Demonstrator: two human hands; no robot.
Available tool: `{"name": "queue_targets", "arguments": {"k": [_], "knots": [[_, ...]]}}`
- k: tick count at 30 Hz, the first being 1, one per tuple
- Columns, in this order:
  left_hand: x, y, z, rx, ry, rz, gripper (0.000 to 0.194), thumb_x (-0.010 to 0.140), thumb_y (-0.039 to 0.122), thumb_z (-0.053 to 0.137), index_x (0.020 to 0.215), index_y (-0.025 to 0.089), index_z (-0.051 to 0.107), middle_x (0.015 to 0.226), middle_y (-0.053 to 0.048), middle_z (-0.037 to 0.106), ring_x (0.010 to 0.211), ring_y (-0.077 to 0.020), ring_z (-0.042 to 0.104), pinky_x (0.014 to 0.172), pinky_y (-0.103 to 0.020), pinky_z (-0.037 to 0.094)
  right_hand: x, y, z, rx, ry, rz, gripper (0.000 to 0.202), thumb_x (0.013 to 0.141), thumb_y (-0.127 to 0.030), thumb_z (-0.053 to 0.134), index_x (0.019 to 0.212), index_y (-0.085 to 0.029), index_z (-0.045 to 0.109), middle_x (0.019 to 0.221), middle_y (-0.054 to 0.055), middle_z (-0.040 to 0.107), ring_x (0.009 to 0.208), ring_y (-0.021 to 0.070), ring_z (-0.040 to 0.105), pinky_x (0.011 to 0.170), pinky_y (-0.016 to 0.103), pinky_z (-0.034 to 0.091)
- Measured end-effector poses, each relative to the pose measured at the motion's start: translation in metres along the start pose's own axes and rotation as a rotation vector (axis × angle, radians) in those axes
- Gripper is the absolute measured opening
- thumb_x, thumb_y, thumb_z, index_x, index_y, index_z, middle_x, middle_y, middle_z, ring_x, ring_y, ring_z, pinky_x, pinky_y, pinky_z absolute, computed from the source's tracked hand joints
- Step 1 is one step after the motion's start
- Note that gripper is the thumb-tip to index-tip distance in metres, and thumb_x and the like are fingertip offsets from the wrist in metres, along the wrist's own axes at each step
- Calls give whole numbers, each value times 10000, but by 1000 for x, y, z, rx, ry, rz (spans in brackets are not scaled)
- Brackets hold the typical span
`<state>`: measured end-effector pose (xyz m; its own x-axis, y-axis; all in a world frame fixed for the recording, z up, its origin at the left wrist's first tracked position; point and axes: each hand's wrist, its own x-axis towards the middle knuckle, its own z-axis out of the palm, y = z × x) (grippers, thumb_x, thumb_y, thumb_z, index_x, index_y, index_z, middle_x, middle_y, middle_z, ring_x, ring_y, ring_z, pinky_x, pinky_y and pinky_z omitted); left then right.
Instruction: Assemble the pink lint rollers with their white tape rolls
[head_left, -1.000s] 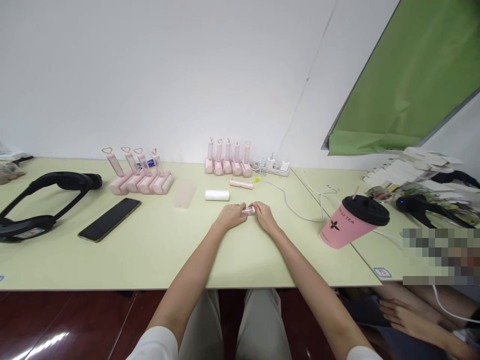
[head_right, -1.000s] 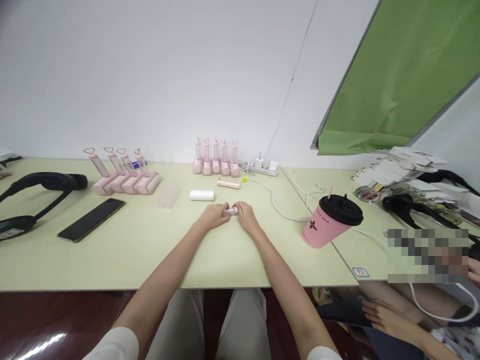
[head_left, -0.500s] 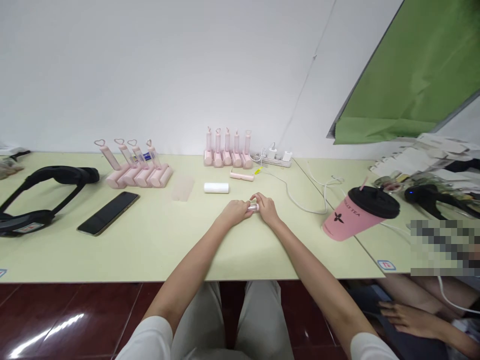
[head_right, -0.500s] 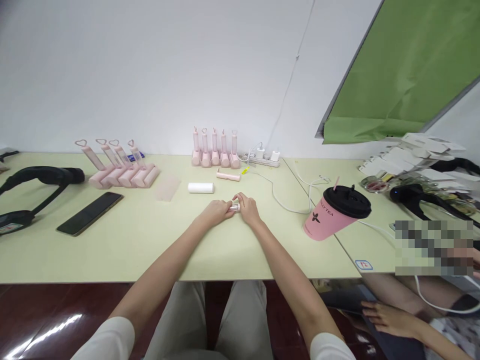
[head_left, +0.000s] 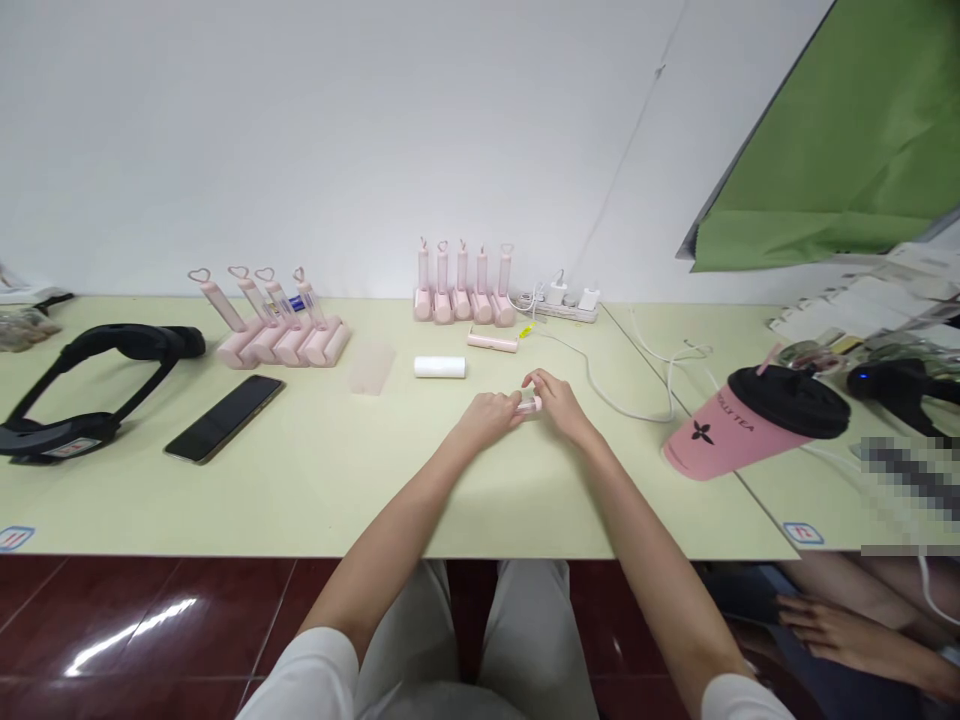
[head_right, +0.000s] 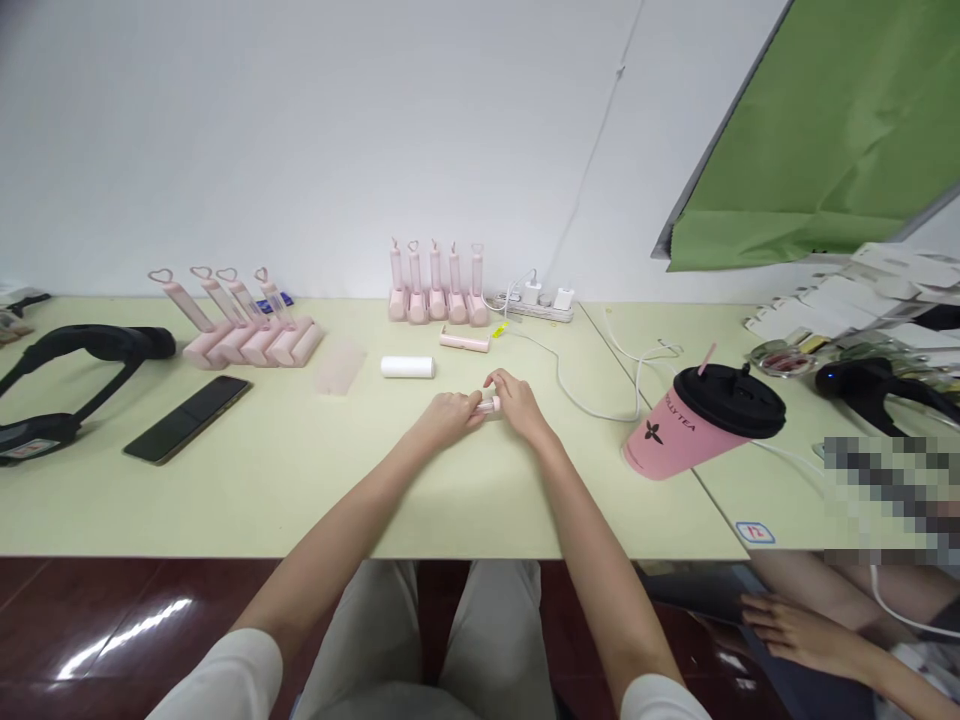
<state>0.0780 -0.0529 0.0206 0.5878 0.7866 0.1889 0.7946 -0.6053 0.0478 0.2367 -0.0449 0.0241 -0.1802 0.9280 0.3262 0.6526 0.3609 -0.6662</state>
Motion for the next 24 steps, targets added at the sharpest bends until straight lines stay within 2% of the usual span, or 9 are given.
{"name": "queue_targets", "arguments": {"k": [3,7,9,11,17,22,24], "knots": [[5,5,1,5,10,-42,308,881,376,324,997,133,473,810,-107,628,769,-204,614,659,-272,396,4,7,-4,44,44,106,317,837,-344,287,779,-196,561,527,-43,418,513,113,396,524,221,289],[4,9,2,28,5,-32,317,880,398,312,980,138,464,819,-114,617,761,-194,612,652,-260,392,8,13,3,44,52,287,260,746,-269,348,574,-185,524,494,-29,449,502,114,412,496,222,277],[2,8,2,34,17,-50,308,879,395,314,971,142,464,815,-115,613,750,-198,612,643,-264,392,9,12,6,53,85,319,266,727,-268,362,512,-184,495,476,-22,448,510,118,419,497,223,281],[2,7,3,37,17,-75,288,876,382,330,969,145,465,813,-113,614,742,-205,613,633,-271,392,8,8,7,89,135,287,269,739,-283,360,545,-183,516,488,-22,458,517,119,423,508,222,291],[2,3,4,32,-4,-123,253,865,355,352,941,154,485,795,-93,627,751,-217,612,627,-282,395,1,-4,12,115,225,57,284,824,-339,324,778,-189,561,623,-16,519,541,110,425,548,216,307],[0,1,3,25,-21,-124,246,852,352,377,939,159,502,812,-91,636,773,-215,609,646,-284,396,-1,-2,14,-14,195,53,295,859,-340,286,919,-191,534,596,-24,521,496,118,424,550,222,298],[0,0,3,28,-30,-116,244,849,347,383,946,159,504,816,-91,637,774,-213,609,648,-282,396,-2,-1,14,-108,158,70,332,872,-352,264,862,-193,555,594,-12,538,511,124,439,564,227,294]]}}
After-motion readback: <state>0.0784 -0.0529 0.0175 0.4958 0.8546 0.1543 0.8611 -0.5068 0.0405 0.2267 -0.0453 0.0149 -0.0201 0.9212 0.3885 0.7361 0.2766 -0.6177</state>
